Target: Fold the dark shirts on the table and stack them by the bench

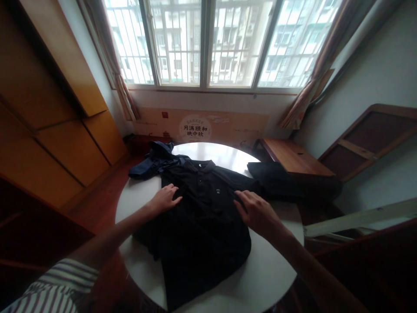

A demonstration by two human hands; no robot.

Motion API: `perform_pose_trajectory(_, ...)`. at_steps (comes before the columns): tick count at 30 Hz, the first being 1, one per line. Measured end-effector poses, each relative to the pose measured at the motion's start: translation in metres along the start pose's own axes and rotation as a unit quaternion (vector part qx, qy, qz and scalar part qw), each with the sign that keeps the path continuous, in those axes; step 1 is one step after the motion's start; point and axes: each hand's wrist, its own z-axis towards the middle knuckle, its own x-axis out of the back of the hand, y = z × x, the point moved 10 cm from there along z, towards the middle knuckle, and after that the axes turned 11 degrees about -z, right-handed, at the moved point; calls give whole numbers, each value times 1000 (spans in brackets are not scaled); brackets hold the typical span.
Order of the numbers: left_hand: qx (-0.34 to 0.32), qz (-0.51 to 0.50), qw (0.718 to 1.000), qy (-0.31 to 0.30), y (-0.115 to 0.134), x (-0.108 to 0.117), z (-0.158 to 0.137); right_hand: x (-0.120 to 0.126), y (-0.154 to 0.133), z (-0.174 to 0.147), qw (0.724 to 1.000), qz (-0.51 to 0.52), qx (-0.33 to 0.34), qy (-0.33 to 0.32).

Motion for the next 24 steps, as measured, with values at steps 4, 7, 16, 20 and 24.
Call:
perform_pose_trajectory(4, 34, -73, 997, 16, -23, 17, 1, -33, -50, -3, 982, 110, 146, -42)
perform_pose_trajectory(7, 144, -122, 978, 84, -83, 60, -9, -51, -57, -16, 972, 142, 167, -89)
perform_pose_trajectory(16, 160, 116, 955, 220, -104, 134, -30, -45, -30, -1, 938, 287, 130, -142)
perform_pose_trajectory(20, -66, -3, 998, 4, -15, 31, 38, -92, 1, 61, 980, 147, -23, -132)
perform_pose_trajectory(24, -4, 37, 991, -132, -6, -53, 96, -157, 20, 97, 963, 35, -144, -223)
